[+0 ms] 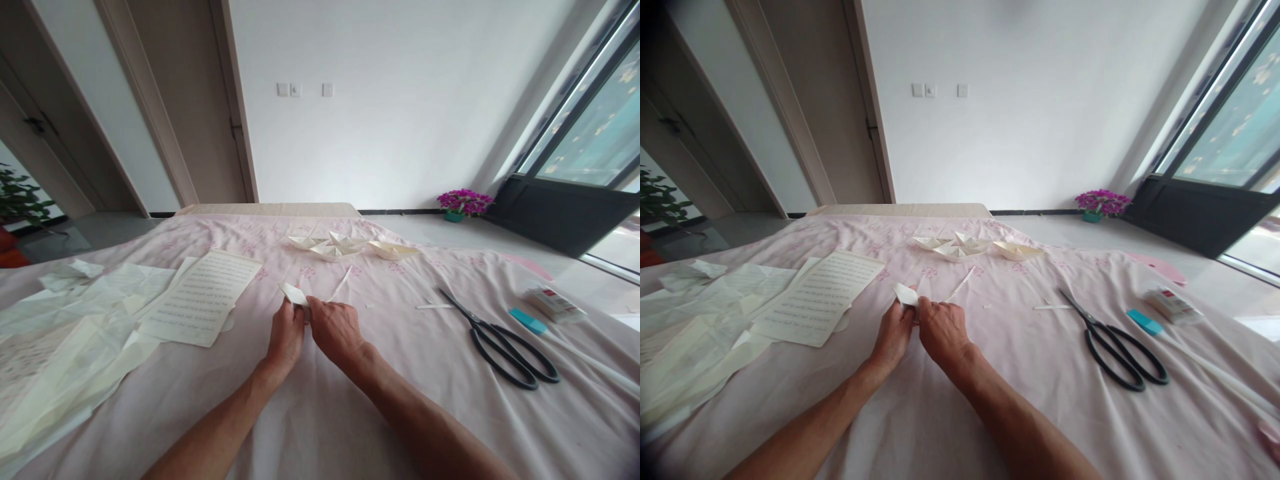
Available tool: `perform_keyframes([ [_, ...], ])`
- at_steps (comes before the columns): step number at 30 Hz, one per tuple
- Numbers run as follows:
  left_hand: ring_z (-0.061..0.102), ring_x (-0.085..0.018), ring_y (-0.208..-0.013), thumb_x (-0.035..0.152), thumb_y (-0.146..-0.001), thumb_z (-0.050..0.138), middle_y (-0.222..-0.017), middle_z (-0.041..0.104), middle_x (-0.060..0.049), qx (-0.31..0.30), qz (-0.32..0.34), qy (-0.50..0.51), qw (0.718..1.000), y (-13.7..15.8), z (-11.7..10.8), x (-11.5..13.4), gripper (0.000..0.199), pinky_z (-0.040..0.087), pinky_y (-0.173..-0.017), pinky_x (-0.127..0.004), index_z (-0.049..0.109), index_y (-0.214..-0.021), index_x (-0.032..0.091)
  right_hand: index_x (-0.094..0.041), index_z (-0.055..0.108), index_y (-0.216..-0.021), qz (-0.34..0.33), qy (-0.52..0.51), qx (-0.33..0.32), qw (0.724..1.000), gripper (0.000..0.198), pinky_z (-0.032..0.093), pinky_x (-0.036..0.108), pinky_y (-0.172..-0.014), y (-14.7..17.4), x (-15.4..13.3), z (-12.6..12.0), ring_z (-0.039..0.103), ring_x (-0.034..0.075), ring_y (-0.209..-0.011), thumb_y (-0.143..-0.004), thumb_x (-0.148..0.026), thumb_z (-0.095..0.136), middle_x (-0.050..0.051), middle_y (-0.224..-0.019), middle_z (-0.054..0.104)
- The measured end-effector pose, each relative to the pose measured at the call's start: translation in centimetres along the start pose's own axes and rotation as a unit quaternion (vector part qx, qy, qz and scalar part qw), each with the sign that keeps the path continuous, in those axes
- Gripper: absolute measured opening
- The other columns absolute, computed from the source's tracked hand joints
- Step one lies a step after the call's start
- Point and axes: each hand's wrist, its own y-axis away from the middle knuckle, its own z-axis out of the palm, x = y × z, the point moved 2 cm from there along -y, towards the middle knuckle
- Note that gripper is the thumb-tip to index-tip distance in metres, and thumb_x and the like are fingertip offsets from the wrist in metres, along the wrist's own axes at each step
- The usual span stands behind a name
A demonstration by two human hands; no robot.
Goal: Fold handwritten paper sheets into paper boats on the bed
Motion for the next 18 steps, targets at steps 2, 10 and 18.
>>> perform_keyframes([
  [2, 0.063, -0.021, -0.087, 0.019, -0.080, 0.048, -0.099, 0.068, -0.007, -0.001, 0.004, -0.011, 1.000, 0.0, 0.0, 0.1, 0.029, 0.050, -0.068, -0.027, 0.060, -0.106, 0.018, -0.021, 0.054, -0.101, -0.001, -0.007, 0.000, 1.000, 0.019, 0.035, 0.024, -0.059, 0.0, 0.0, 0.1, 0.066, 0.018, -0.073, -0.089, -0.014, 0.042, 0.004, -0.083, 0.071],
  [10, 0.064, -0.021, -0.086, 0.019, -0.079, 0.048, -0.107, 0.066, -0.009, -0.008, -0.018, 0.020, 1.000, 0.0, 0.0, -0.5, 0.038, 0.051, -0.065, -0.028, 0.058, -0.116, 0.018, -0.022, 0.060, -0.097, 0.008, -0.021, -0.004, 1.000, 0.021, 0.035, 0.024, -0.059, 0.1, 0.1, -0.4, 0.066, 0.017, -0.074, -0.086, -0.013, 0.044, 0.003, -0.085, 0.072],
  [18, 0.062, -0.021, -0.099, 0.026, -0.076, 0.057, -0.117, 0.065, -0.007, -0.025, -0.080, 0.142, 0.986, -1.2, -0.4, -1.7, 0.037, 0.050, -0.075, -0.027, 0.063, -0.112, 0.020, -0.032, 0.063, -0.114, 0.002, -0.169, 0.009, 0.985, 0.030, 0.040, 0.028, -0.082, -0.8, 2.7, -1.7, 0.061, 0.017, -0.096, -0.090, -0.039, 0.046, -0.002, -0.102, 0.070],
])
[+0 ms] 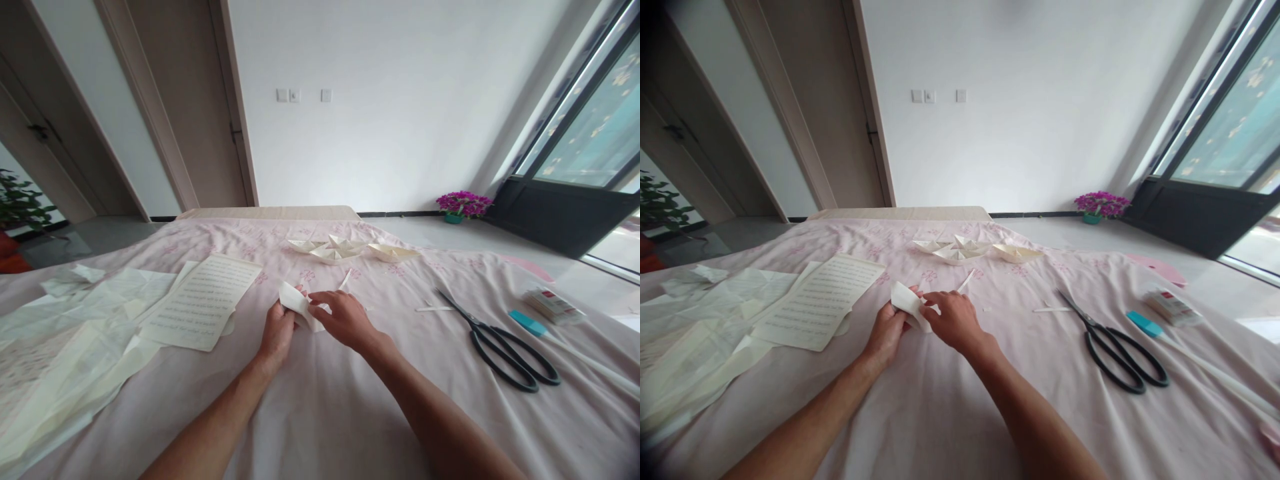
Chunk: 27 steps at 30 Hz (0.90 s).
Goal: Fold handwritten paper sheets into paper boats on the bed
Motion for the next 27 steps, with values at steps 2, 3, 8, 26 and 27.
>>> perform_keyframes([
  [2, 0.063, -0.020, -0.098, 0.027, -0.075, 0.059, -0.118, 0.065, -0.007, 0.000, -0.010, 0.006, 1.000, 0.0, 0.0, 0.0, 0.038, 0.050, -0.073, -0.026, 0.063, -0.112, 0.020, -0.031, 0.066, -0.110, 0.001, -0.026, 0.005, 1.000, 0.028, 0.041, 0.027, -0.082, -0.2, 0.6, 0.2, 0.061, 0.016, -0.095, -0.088, -0.037, 0.050, -0.002, -0.102, 0.070],
  [3, 0.063, -0.020, -0.096, 0.027, -0.074, 0.059, -0.118, 0.065, -0.007, 0.000, -0.012, 0.010, 1.000, 0.0, 0.1, 0.0, 0.038, 0.050, -0.072, -0.026, 0.064, -0.112, 0.020, -0.030, 0.067, -0.108, 0.002, -0.040, 0.008, 0.999, 0.026, 0.041, 0.026, -0.082, -0.3, 0.8, 0.4, 0.061, 0.016, -0.094, -0.087, -0.036, 0.052, -0.002, -0.101, 0.070],
  [8, 0.064, -0.020, -0.093, 0.022, -0.069, 0.062, -0.111, 0.068, -0.008, -0.006, -0.022, 0.059, 0.998, 0.0, 0.1, 0.0, 0.045, 0.050, -0.074, -0.028, 0.064, -0.113, 0.018, -0.027, 0.070, -0.097, 0.018, -0.100, 0.026, 0.994, 0.020, 0.042, 0.026, -0.078, -0.6, 1.1, 1.1, 0.060, 0.016, -0.088, -0.081, -0.032, 0.059, -0.002, -0.093, 0.070],
  [26, 0.060, -0.020, -0.103, 0.022, -0.068, 0.068, -0.112, 0.065, -0.007, -0.027, 0.028, 0.095, 0.995, 0.4, -0.1, 0.9, 0.049, 0.047, -0.086, -0.032, 0.059, -0.116, 0.020, -0.024, 0.067, -0.085, -0.048, 0.019, 0.126, 0.991, 0.013, 0.033, 0.029, -0.079, -0.2, -0.1, 0.3, 0.051, 0.017, -0.087, -0.088, -0.032, 0.058, 0.001, -0.085, 0.066],
  [27, 0.060, -0.020, -0.104, 0.023, -0.070, 0.067, -0.115, 0.064, -0.007, -0.023, 0.031, 0.101, 0.994, 0.5, -0.2, 0.9, 0.049, 0.047, -0.087, -0.032, 0.057, -0.117, 0.020, -0.024, 0.067, -0.085, -0.064, 0.046, 0.130, 0.988, 0.015, 0.032, 0.030, -0.079, -0.1, -0.2, 0.1, 0.050, 0.018, -0.088, -0.089, -0.033, 0.056, 0.001, -0.086, 0.065],
])
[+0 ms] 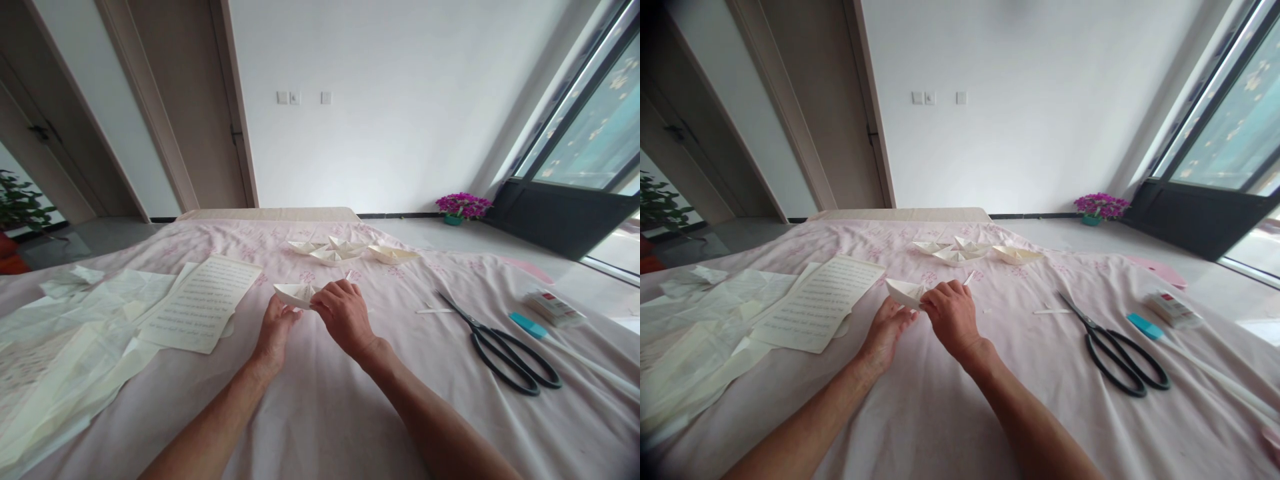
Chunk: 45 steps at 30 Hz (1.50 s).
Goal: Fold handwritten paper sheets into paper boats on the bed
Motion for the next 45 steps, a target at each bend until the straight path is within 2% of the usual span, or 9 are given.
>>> perform_keyframes([
  [6, 0.060, -0.017, -0.103, 0.027, -0.073, 0.064, -0.132, 0.053, -0.009, 0.040, -0.013, -0.011, 0.999, -0.5, -1.2, 0.9, 0.057, 0.049, -0.082, -0.027, 0.050, -0.128, 0.024, -0.026, 0.068, -0.088, -0.079, 0.080, -0.046, 0.993, 0.022, 0.028, 0.032, -0.079, 0.3, 0.6, 0.4, 0.046, 0.019, -0.090, -0.094, -0.028, 0.047, 0.003, -0.085, 0.064],
  [11, 0.063, -0.017, -0.083, 0.028, -0.067, 0.069, -0.104, 0.067, -0.009, 0.077, -0.028, -0.154, 0.985, -1.4, -2.3, 0.6, 0.038, 0.048, -0.073, -0.027, 0.065, -0.102, 0.014, -0.027, 0.069, -0.088, -0.097, 0.065, -0.071, 0.991, 0.021, 0.028, 0.033, -0.081, 0.7, 1.4, 1.3, 0.046, 0.019, -0.093, -0.094, -0.027, 0.049, 0.002, -0.083, 0.064],
  [14, 0.064, -0.019, -0.086, 0.023, -0.064, 0.069, -0.092, 0.070, -0.008, 0.056, 0.006, -0.193, 0.980, -1.9, -2.7, 0.1, 0.032, 0.048, -0.077, -0.028, 0.067, -0.094, 0.013, -0.028, 0.067, -0.092, -0.076, 0.048, -0.058, 0.994, 0.009, 0.029, 0.033, -0.083, 0.9, 1.8, 1.6, 0.047, 0.019, -0.095, -0.087, -0.030, 0.060, 0.001, -0.089, 0.065],
  [16, 0.065, -0.019, -0.084, 0.022, -0.065, 0.068, -0.089, 0.070, -0.007, 0.041, 0.023, -0.228, 0.973, -2.1, -2.9, -0.2, 0.029, 0.049, -0.077, -0.029, 0.067, -0.093, 0.014, -0.026, 0.065, -0.097, -0.046, 0.051, -0.040, 0.997, 0.018, 0.029, 0.033, -0.083, 0.9, 2.1, 1.8, 0.047, 0.020, -0.096, -0.080, -0.031, 0.069, 0.001, -0.092, 0.065],
  [25, 0.065, -0.015, -0.076, 0.019, -0.074, 0.059, -0.084, 0.070, -0.002, 0.019, 0.073, -0.401, 0.913, -1.5, -2.4, 0.0, 0.023, 0.048, -0.069, -0.024, 0.066, -0.095, 0.020, -0.026, 0.061, -0.102, -0.050, 0.075, -0.029, 0.995, 0.034, 0.029, 0.035, -0.081, 1.0, 2.3, 2.5, 0.047, 0.023, -0.094, -0.072, -0.029, 0.076, 0.003, -0.091, 0.065],
  [32, 0.062, -0.013, -0.071, 0.016, -0.073, 0.055, -0.084, 0.068, -0.001, 0.063, 0.076, -0.456, 0.885, -1.4, -2.4, 0.6, 0.028, 0.046, -0.068, -0.023, 0.064, -0.099, 0.020, -0.023, 0.058, -0.089, -0.064, 0.080, -0.028, 0.994, 0.021, 0.027, 0.034, -0.079, 1.0, 2.1, 2.7, 0.045, 0.020, -0.088, -0.073, -0.022, 0.072, 0.001, -0.086, 0.063],
  [37, 0.061, -0.013, -0.072, 0.017, -0.074, 0.055, -0.085, 0.068, -0.001, 0.037, 0.054, -0.484, 0.873, -1.5, -2.2, 0.6, 0.024, 0.044, -0.065, -0.022, 0.064, -0.096, 0.021, -0.022, 0.058, -0.083, -0.080, 0.094, -0.038, 0.992, 0.010, 0.026, 0.034, -0.077, 1.1, 2.1, 2.9, 0.044, 0.020, -0.087, -0.077, -0.019, 0.066, 0.002, -0.085, 0.062],
  [42, 0.062, -0.015, -0.080, 0.025, -0.077, 0.058, -0.094, 0.069, -0.002, -0.015, 0.043, -0.562, 0.826, -1.6, -1.9, 0.9, 0.022, 0.041, -0.067, -0.023, 0.067, -0.097, 0.024, -0.023, 0.061, -0.091, -0.103, 0.093, -0.045, 0.989, 0.017, 0.026, 0.035, -0.078, 1.2, 1.8, 2.9, 0.044, 0.021, -0.090, -0.078, -0.014, 0.064, 0.003, -0.086, 0.064],
  [45, 0.062, -0.016, -0.085, 0.025, -0.080, 0.056, -0.096, 0.069, -0.002, -0.008, 0.059, -0.613, 0.788, -1.6, -2.0, 1.1, 0.020, 0.039, -0.069, -0.024, 0.068, -0.095, 0.025, -0.025, 0.062, -0.095, -0.124, 0.086, -0.053, 0.987, 0.020, 0.026, 0.035, -0.080, 1.2, 1.5, 2.9, 0.045, 0.021, -0.092, -0.078, -0.016, 0.064, 0.002, -0.089, 0.065],
])
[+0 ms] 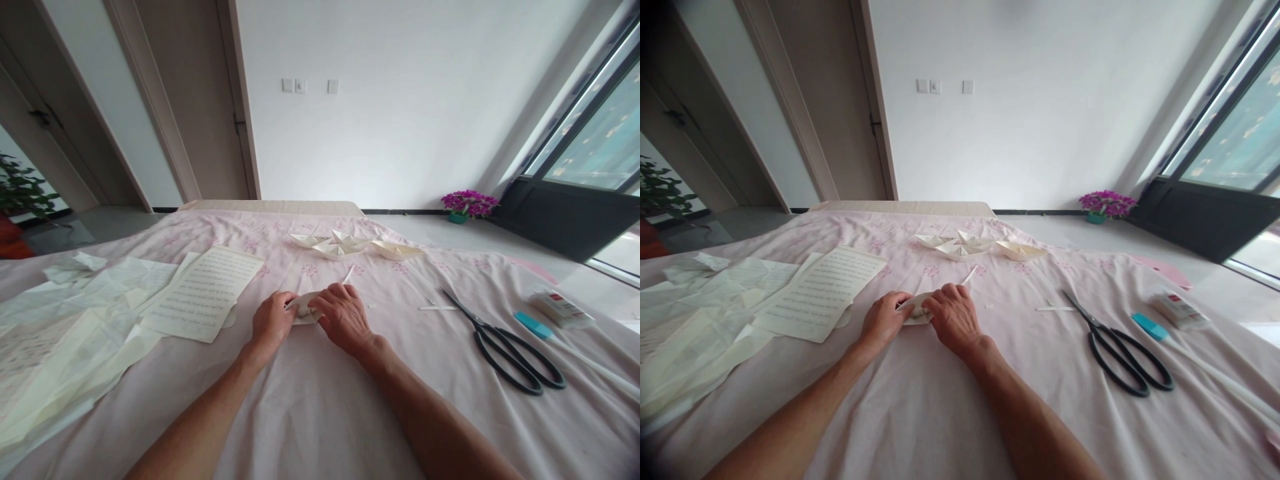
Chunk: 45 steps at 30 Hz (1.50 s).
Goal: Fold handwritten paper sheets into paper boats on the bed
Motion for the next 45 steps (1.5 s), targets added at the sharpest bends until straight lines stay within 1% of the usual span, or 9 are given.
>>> perform_keyframes([
  [10, 0.062, -0.016, -0.082, 0.023, -0.081, 0.055, -0.094, 0.067, 0.000, 0.001, 0.022, -0.059, 0.998, -0.1, -0.8, 0.3, 0.019, 0.038, -0.066, -0.024, 0.069, -0.092, 0.028, -0.026, 0.067, -0.084, -0.012, -0.018, -0.017, 1.000, 0.004, 0.025, 0.034, -0.078, -0.3, 0.2, 0.4, 0.047, 0.020, -0.092, -0.081, -0.026, 0.068, 0.000, -0.083, 0.069],
  [15, 0.062, -0.014, -0.080, 0.018, -0.079, 0.058, -0.093, 0.067, 0.000, -0.019, 0.040, -0.034, 0.998, 0.1, -0.6, 0.6, 0.018, 0.041, -0.070, -0.023, 0.069, -0.091, 0.026, -0.026, 0.068, -0.082, 0.007, -0.024, -0.028, 0.999, 0.009, 0.024, 0.033, -0.074, -0.8, 0.3, 0.2, 0.047, 0.018, -0.085, -0.087, -0.030, 0.062, 0.000, -0.073, 0.067],
  [18, 0.060, -0.013, -0.081, 0.018, -0.079, 0.059, -0.097, 0.064, 0.000, 0.013, 0.061, 0.002, 0.998, 0.3, -0.9, 1.1, 0.020, 0.043, -0.072, -0.023, 0.066, -0.097, 0.025, -0.025, 0.068, -0.079, 0.016, -0.018, -0.034, 0.999, 0.011, 0.024, 0.034, -0.074, -1.0, 0.3, 0.0, 0.047, 0.018, -0.084, -0.086, -0.031, 0.062, 0.001, -0.073, 0.068],
  [21, 0.058, -0.015, -0.092, 0.025, -0.083, 0.058, -0.100, 0.062, -0.002, 0.060, 0.132, 0.001, 0.990, 0.6, -1.6, 1.7, 0.015, 0.043, -0.082, -0.025, 0.066, -0.096, 0.024, -0.024, 0.068, -0.083, 0.021, -0.015, -0.029, 0.999, 0.006, 0.025, 0.034, -0.077, -0.9, 0.4, -0.2, 0.048, 0.020, -0.090, -0.082, -0.030, 0.067, 0.002, -0.079, 0.069],
  [25, 0.055, -0.018, -0.097, 0.028, -0.085, 0.057, -0.101, 0.064, -0.003, 0.019, 0.189, -0.044, 0.981, 0.5, -1.9, 1.7, 0.014, 0.041, -0.090, -0.029, 0.070, -0.091, 0.026, -0.029, 0.067, -0.102, 0.033, -0.025, -0.017, 0.999, 0.023, 0.026, 0.035, -0.081, -0.5, 0.6, -0.5, 0.047, 0.021, -0.094, -0.079, -0.024, 0.067, 0.002, -0.089, 0.069],
  [28, 0.055, -0.019, -0.099, 0.030, -0.084, 0.060, -0.104, 0.065, -0.004, -0.020, 0.188, -0.069, 0.979, 0.2, -1.7, 1.3, 0.016, 0.040, -0.090, -0.030, 0.072, -0.094, 0.027, -0.032, 0.064, -0.112, 0.040, -0.047, -0.014, 0.998, 0.037, 0.027, 0.036, -0.083, -0.4, 0.8, -0.7, 0.047, 0.021, -0.096, -0.077, -0.020, 0.065, 0.002, -0.094, 0.069],
  [32, 0.055, -0.019, -0.098, 0.028, -0.082, 0.062, -0.103, 0.065, -0.004, -0.022, 0.192, -0.087, 0.977, 0.0, -1.4, 1.2, 0.015, 0.039, -0.089, -0.030, 0.073, -0.093, 0.026, -0.032, 0.064, -0.114, 0.049, -0.081, -0.011, 0.995, 0.047, 0.027, 0.036, -0.086, -0.5, 1.1, -0.9, 0.047, 0.021, -0.097, -0.072, -0.012, 0.060, 0.000, -0.097, 0.070],
  [38, 0.057, -0.019, -0.091, 0.025, -0.081, 0.063, -0.092, 0.067, -0.004, -0.022, 0.199, -0.104, 0.974, 0.2, -1.6, 2.0, 0.009, 0.039, -0.084, -0.030, 0.071, -0.082, 0.022, -0.031, 0.072, -0.095, 0.063, -0.080, 0.002, 0.995, 0.021, 0.026, 0.036, -0.087, -0.7, 1.7, -1.1, 0.047, 0.020, -0.096, -0.086, -0.023, 0.055, 0.000, -0.086, 0.071],
  [45, 0.060, -0.017, -0.079, 0.030, -0.083, 0.059, -0.085, 0.067, -0.004, -0.044, 0.155, -0.134, 0.978, 0.4, -1.6, 2.5, 0.012, 0.037, -0.075, -0.028, 0.068, -0.079, 0.023, -0.029, 0.073, -0.080, 0.038, -0.056, -0.010, 0.998, 0.008, 0.025, 0.035, -0.087, -1.0, 1.6, -0.8, 0.048, 0.020, -0.096, -0.081, -0.026, 0.066, -0.001, -0.075, 0.069],
])
